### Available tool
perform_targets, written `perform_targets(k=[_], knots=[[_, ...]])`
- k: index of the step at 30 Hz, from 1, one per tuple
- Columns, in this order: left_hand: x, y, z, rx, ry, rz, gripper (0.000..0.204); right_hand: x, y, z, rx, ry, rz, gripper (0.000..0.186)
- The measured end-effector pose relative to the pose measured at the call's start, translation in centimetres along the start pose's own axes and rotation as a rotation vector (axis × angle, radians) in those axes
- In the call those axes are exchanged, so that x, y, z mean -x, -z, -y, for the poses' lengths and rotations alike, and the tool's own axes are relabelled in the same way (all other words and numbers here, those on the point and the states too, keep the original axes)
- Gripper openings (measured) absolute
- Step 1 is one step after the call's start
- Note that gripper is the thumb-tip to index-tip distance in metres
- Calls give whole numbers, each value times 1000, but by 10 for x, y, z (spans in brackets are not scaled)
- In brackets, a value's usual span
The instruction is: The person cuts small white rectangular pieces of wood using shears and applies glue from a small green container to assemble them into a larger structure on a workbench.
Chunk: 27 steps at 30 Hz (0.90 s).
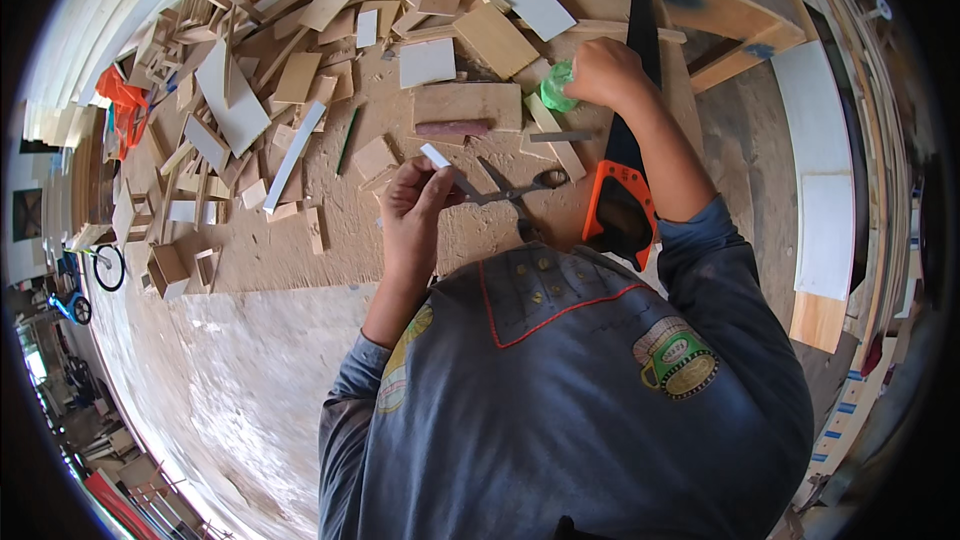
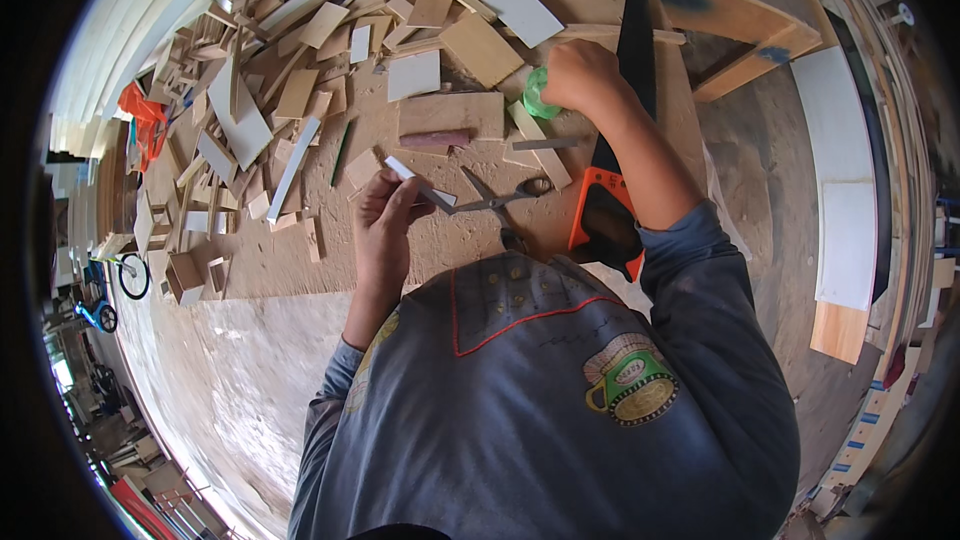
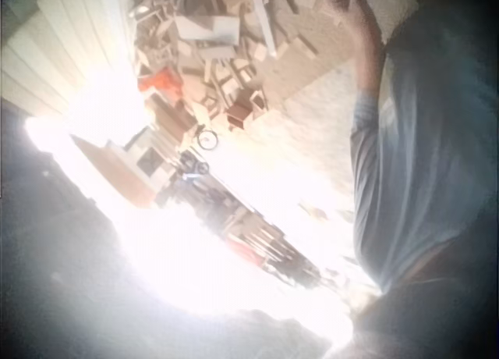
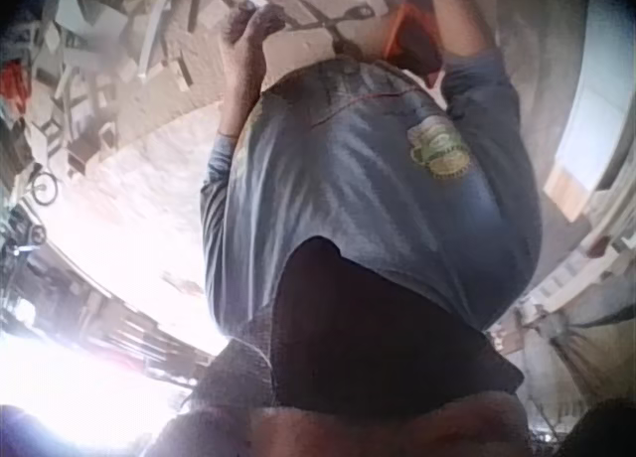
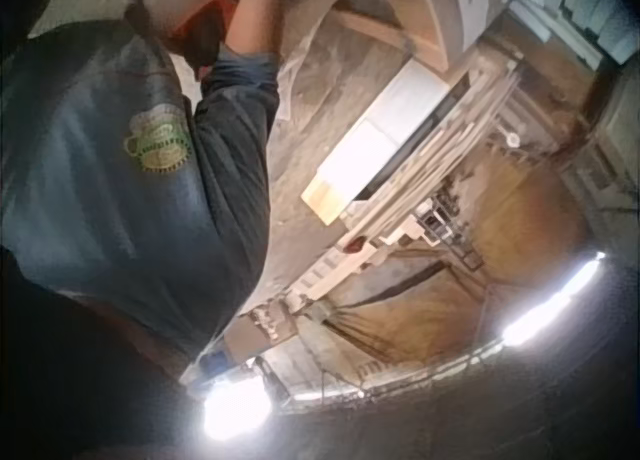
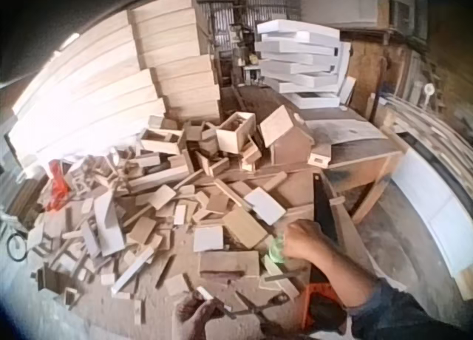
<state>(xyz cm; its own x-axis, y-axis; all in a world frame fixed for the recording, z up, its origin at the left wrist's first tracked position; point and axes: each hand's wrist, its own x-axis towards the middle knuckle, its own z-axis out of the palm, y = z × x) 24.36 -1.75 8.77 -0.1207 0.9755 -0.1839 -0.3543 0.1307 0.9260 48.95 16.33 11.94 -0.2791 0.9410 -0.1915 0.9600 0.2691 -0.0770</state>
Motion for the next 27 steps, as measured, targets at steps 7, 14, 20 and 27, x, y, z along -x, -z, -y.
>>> perform_targets(k=[7,14,20,27], knots=[[-6,-18,14,120,135,54,13,4,-9,2,27,3,-69,18],[-8,-24,22,271,287,-16,16,8,-34,-8,61,204,-275,12],[-13,-33,32,134,238,88,22,9,-33,-10,34,265,-251,13],[-60,-84,51,75,42,238,22,13,-32,-5,33,331,-303,13]])
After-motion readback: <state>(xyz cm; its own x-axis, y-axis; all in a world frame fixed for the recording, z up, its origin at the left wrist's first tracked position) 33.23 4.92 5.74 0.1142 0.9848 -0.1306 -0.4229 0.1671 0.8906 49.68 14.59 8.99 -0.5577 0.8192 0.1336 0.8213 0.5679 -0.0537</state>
